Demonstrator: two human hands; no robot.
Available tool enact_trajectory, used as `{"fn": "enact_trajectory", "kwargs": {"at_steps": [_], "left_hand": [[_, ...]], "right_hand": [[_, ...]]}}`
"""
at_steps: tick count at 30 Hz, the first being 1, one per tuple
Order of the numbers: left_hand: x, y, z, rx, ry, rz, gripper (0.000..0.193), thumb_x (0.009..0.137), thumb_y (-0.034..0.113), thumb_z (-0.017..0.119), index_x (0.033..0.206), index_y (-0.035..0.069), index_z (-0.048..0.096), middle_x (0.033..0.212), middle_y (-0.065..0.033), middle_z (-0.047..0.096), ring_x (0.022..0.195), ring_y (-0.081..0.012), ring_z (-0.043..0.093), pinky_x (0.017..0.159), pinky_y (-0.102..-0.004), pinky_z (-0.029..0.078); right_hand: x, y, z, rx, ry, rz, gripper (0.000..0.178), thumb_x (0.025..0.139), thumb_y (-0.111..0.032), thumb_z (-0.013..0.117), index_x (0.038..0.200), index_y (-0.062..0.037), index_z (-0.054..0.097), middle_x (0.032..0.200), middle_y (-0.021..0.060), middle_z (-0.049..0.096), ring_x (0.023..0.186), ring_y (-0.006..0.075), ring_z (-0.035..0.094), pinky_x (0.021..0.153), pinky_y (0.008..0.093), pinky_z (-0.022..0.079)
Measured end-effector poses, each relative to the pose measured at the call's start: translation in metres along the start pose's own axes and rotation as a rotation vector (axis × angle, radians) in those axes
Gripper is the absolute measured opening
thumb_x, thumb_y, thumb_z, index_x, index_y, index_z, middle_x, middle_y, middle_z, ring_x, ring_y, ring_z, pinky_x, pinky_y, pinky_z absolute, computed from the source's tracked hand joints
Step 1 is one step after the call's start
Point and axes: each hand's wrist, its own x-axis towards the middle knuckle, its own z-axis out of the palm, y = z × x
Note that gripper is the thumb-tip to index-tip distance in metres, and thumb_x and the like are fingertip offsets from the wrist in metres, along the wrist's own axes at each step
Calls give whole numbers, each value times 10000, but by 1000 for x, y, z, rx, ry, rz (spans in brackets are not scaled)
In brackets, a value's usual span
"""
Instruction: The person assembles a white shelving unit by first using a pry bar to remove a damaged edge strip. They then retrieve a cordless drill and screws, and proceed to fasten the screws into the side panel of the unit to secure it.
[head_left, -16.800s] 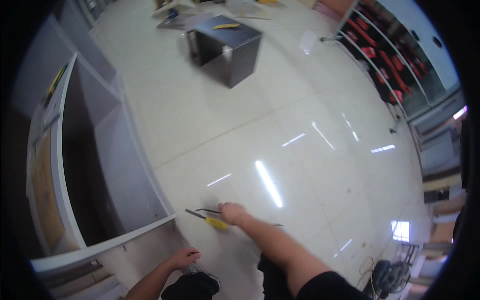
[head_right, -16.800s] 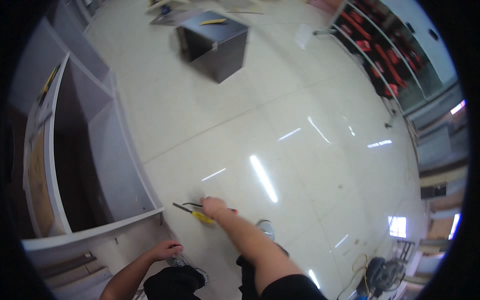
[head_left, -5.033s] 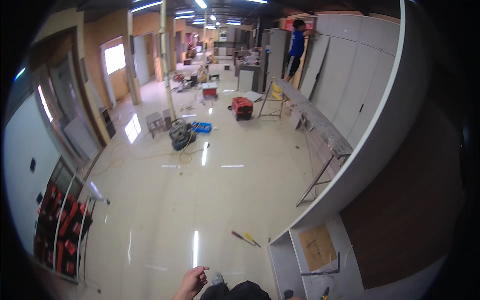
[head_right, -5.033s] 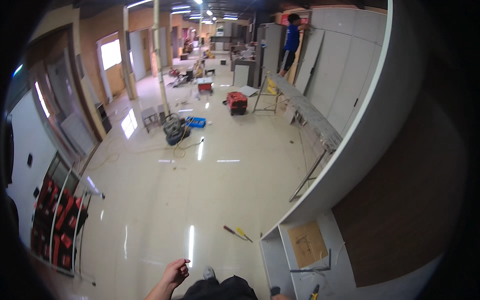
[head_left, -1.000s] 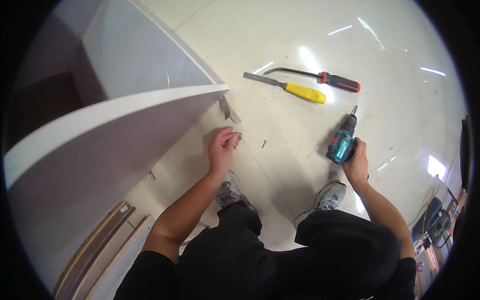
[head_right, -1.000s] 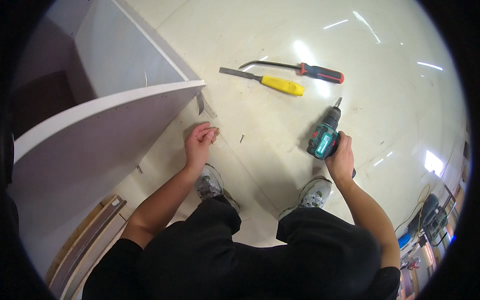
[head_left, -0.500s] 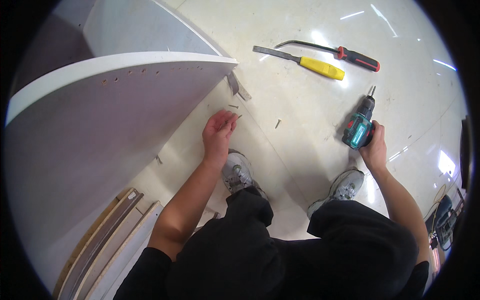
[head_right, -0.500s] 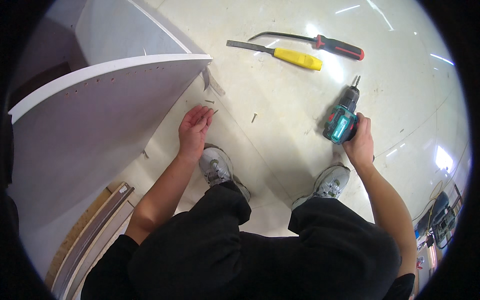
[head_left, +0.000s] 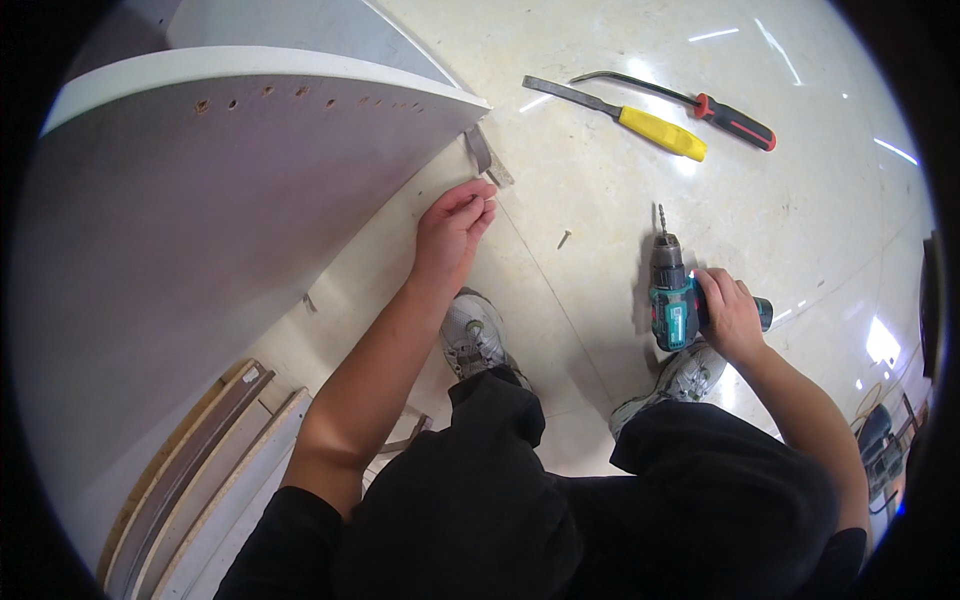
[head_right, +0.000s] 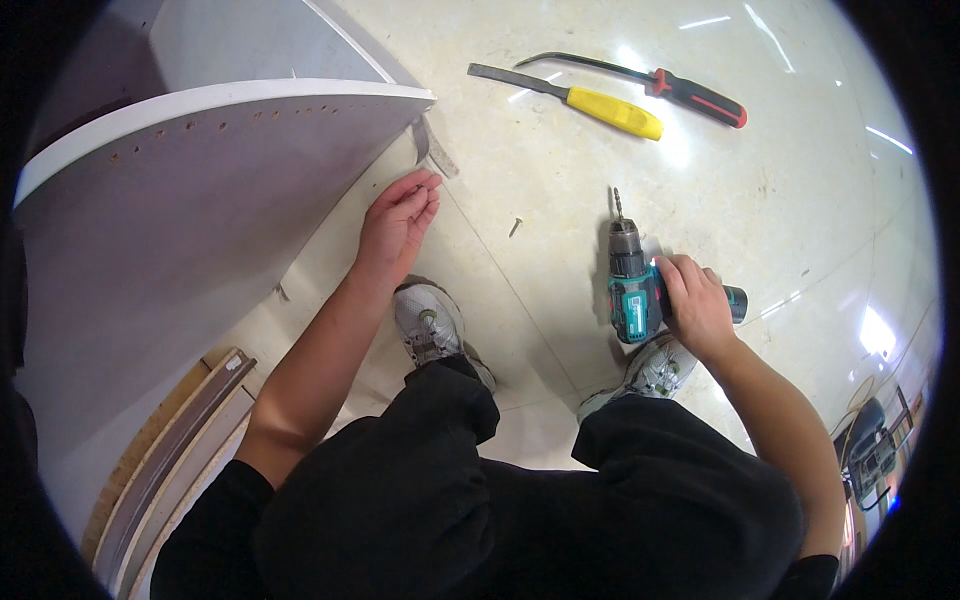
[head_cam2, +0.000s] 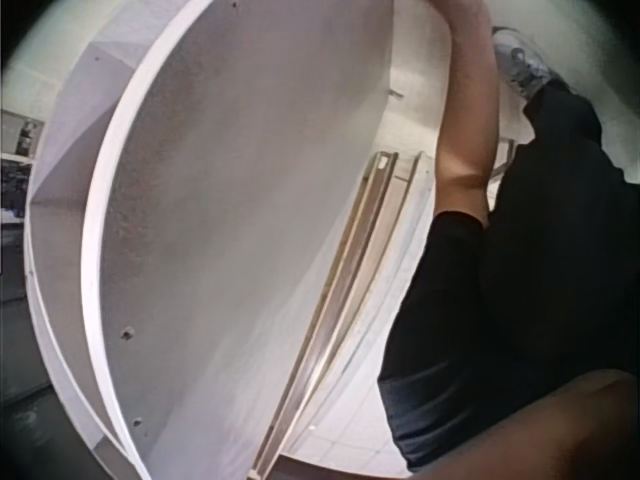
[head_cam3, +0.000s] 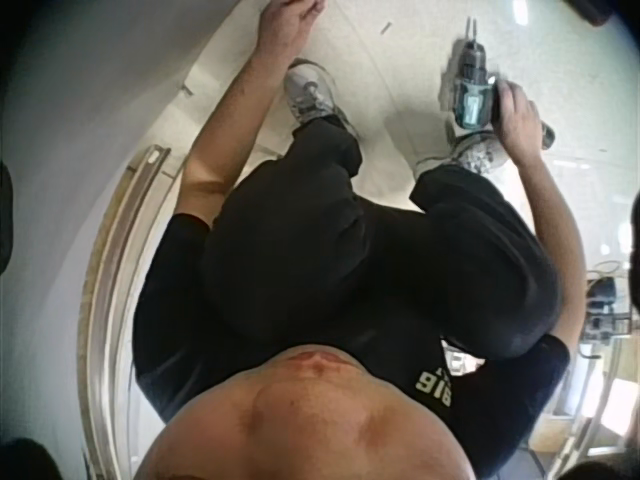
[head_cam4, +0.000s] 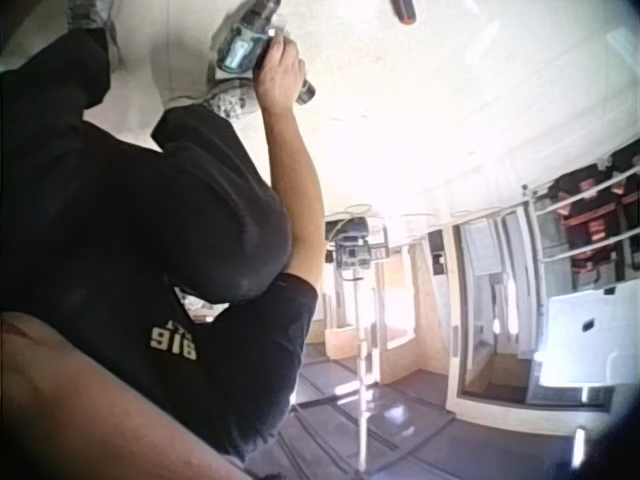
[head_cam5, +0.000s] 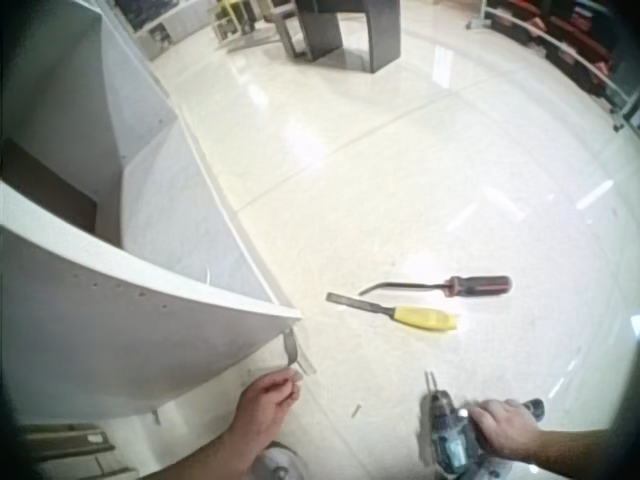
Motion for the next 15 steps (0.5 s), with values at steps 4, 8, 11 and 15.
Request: {"fn": "enact_trajectory", "kwargs": {"at_steps": [4, 8, 11, 15], "left_hand": [[-7, 2, 3, 34, -31, -13, 133, 938, 47, 537, 1046, 53, 615, 1031, -117, 662, 780, -102, 597, 724, -220, 504], [4, 7, -11, -28, -53, -20, 106, 926, 43, 559, 1006, 57, 628, 978, -88, 661, 731, -103, 590, 671, -230, 493], [9, 8, -17, -103, -113, 50, 65, 921, 51, 576, 965, 55, 623, 869, -40, 630, 726, -97, 568, 638, -224, 459], [19, 9, -25, -265, -125, 96, 73, 926, 91, 592, 981, 50, 617, 804, -10, 573, 739, -95, 547, 642, -218, 438]], "right_hand": [[11, 5, -3, -39, -73, -59, 645, 647, -17, 669, 1251, -54, 445, 1108, 124, 512, 1007, 299, 550, 830, 384, 438], [25, 13, -12, -38, -211, -77, 595, 674, -12, 639, 1236, -63, 452, 1082, 129, 506, 1004, 304, 544, 832, 394, 443], [53, -6, -44, -194, -331, -154, 410, 693, -65, 628, 1093, -48, 539, 1045, 121, 516, 992, 286, 537, 830, 386, 443], [121, -69, -69, -55, -275, -197, 245, 699, -118, 612, 931, -38, 629, 964, 129, 565, 978, 302, 561, 851, 418, 451]]}}
